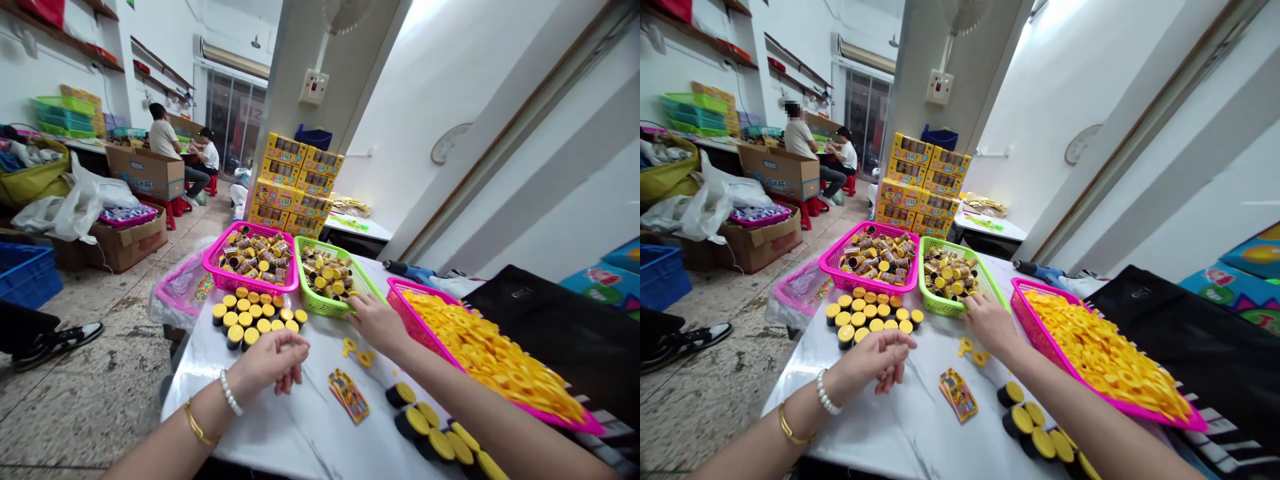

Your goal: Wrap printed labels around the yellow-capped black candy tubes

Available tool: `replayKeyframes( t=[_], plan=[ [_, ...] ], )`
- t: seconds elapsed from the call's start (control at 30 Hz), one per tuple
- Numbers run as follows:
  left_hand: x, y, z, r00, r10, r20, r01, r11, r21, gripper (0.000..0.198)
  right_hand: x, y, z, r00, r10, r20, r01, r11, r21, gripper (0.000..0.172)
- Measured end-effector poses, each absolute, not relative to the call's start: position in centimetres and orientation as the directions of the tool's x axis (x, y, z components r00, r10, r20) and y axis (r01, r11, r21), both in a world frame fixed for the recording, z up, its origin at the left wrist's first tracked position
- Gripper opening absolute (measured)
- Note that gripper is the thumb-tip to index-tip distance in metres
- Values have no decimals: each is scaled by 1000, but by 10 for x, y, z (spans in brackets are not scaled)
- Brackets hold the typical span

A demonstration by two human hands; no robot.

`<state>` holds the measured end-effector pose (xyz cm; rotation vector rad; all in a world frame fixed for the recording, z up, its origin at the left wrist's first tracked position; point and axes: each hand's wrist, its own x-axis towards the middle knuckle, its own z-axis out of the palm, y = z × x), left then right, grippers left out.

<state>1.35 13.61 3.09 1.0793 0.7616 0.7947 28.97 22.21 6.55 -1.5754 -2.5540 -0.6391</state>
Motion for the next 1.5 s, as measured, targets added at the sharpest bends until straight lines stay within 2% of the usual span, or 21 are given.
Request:
replayKeyframes(
  t=[0.07,0.23,0.33,0.57,0.8,0.97,1.07,1.3,1.4,1.5],
  plan=[
    [16,137,29,518,840,-161,-153,276,949,77,295,229,69,-505,822,263,839,395,375,15],
    [16,139,27,504,841,-195,-133,299,945,77,298,285,129,-515,797,315,829,370,419,30],
    [14,139,30,466,866,-182,-139,275,951,75,300,301,149,-517,789,332,828,361,429,31],
    [15,138,29,472,865,-172,-140,266,954,75,311,257,93,-612,757,228,767,497,406,22],
    [14,137,31,445,879,-174,-156,268,951,75,307,291,130,-479,799,365,858,337,388,33],
    [13,136,32,464,870,-164,-139,254,957,71,302,283,133,-516,802,302,830,380,409,27],
    [13,136,28,468,872,-142,-110,217,970,69,304,282,137,-473,822,317,854,340,393,31],
    [8,138,35,490,866,-95,-117,174,978,61,303,247,104,-508,852,124,828,445,341,15],
    [3,133,44,397,916,-49,-130,109,986,56,297,216,93,-484,860,160,855,427,295,24],
    [-7,117,45,239,971,14,-122,16,992,49,290,169,88,-527,792,310,849,476,229,35]
  ],
)
